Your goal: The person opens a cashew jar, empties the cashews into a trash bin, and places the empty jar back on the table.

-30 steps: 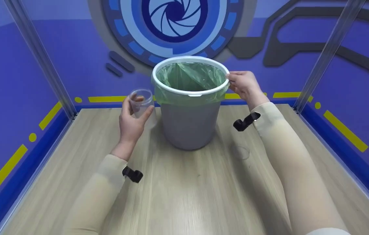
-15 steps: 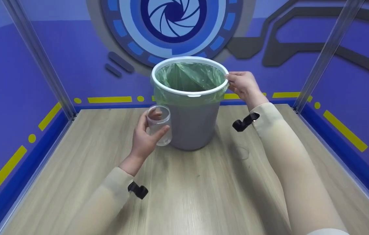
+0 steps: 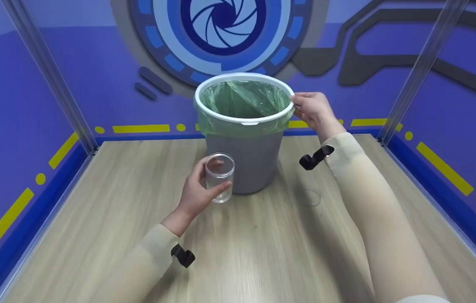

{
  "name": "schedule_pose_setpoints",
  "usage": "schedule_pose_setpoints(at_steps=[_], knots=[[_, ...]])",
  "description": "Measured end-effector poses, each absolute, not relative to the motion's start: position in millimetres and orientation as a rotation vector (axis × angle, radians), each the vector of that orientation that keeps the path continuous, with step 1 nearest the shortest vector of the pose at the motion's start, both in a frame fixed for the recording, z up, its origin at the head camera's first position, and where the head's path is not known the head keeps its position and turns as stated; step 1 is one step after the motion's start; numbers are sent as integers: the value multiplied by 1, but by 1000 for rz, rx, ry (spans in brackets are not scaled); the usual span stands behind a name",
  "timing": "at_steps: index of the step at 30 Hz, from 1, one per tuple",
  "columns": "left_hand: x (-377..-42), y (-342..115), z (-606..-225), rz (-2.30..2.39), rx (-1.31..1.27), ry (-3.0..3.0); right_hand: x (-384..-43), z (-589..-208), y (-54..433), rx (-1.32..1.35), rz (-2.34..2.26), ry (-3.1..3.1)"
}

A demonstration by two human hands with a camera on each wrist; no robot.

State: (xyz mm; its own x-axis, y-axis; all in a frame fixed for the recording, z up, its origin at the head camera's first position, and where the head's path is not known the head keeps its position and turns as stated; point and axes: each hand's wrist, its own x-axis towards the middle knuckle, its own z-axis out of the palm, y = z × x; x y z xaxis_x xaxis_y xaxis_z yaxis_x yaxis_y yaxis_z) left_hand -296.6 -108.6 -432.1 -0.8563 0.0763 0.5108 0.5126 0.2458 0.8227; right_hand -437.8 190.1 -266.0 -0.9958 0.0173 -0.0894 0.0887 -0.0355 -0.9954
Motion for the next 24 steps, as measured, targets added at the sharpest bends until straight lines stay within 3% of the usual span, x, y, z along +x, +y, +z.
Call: schedule_pose_setpoints(at_steps=[24], knots=[[-289, -86, -473, -1747, -747, -2333, -441, -268, 189, 136, -2229, 2145]])
